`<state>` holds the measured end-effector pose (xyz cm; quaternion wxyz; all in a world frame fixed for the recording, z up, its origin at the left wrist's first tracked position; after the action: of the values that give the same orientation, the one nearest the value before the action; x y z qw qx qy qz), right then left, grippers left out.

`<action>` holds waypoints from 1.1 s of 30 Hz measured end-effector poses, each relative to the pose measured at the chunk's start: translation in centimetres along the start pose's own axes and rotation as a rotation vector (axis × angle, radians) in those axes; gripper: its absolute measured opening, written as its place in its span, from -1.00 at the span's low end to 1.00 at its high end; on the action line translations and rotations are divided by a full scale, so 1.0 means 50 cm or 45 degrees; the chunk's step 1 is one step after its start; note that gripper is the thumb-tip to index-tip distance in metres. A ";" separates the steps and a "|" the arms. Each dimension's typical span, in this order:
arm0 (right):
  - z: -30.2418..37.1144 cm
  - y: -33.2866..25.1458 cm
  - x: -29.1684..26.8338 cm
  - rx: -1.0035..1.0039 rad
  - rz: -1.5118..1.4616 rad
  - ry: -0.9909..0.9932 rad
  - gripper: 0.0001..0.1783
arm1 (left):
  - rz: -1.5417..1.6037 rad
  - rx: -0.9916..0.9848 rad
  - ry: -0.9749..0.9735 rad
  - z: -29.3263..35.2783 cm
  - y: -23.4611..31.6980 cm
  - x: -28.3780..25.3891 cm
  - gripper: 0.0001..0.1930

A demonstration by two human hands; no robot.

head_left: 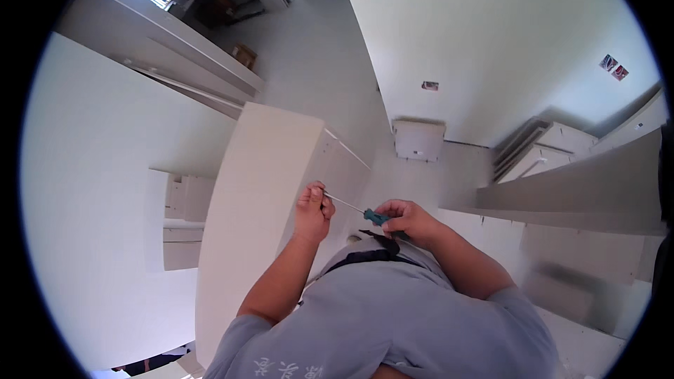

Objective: The person assembles a cabinet by first moving a large side panel and then using a screwdriver to tighten screws on the bottom and sides of a partially constructed cabinet frame.

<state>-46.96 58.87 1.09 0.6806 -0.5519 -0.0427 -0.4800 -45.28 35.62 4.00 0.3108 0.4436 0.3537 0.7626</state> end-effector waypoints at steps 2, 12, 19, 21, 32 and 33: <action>0.003 0.007 -0.019 -0.065 0.262 0.175 -0.65 | -0.033 0.068 -0.074 -0.011 -0.002 0.003 -0.78; -0.031 0.000 -0.013 -0.258 0.595 0.264 -0.61 | -0.200 -0.133 0.089 0.030 -0.067 -0.036 -0.85; -0.057 0.031 -0.044 -0.272 0.347 0.253 -0.62 | 0.196 -0.175 0.273 0.002 -0.039 -0.035 -0.77; -0.055 0.013 -0.037 -0.315 0.400 0.235 -0.62 | 0.194 -0.187 0.239 -0.011 -0.013 -0.042 -0.75; -0.076 -0.030 -0.054 -0.475 0.419 0.243 -0.63 | 0.310 -0.281 0.209 -0.049 -0.013 -0.032 -0.74; -0.078 -0.030 -0.057 -0.468 0.415 0.248 -0.63 | 0.319 -0.296 0.199 -0.053 -0.015 -0.029 -0.74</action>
<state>-51.37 57.62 -1.02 0.6380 -0.6173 0.2003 -0.4146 -46.96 34.20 1.80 0.2340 0.3848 0.2283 0.8632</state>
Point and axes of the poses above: each hand's wrist, its own z-axis away from the middle knuckle, its own x-axis out of the palm, y = z × x, the point moved 7 cm from there along -z, towards the middle knuckle, and after that the axes turned 1 degree about -y, right-handed, at the moved point
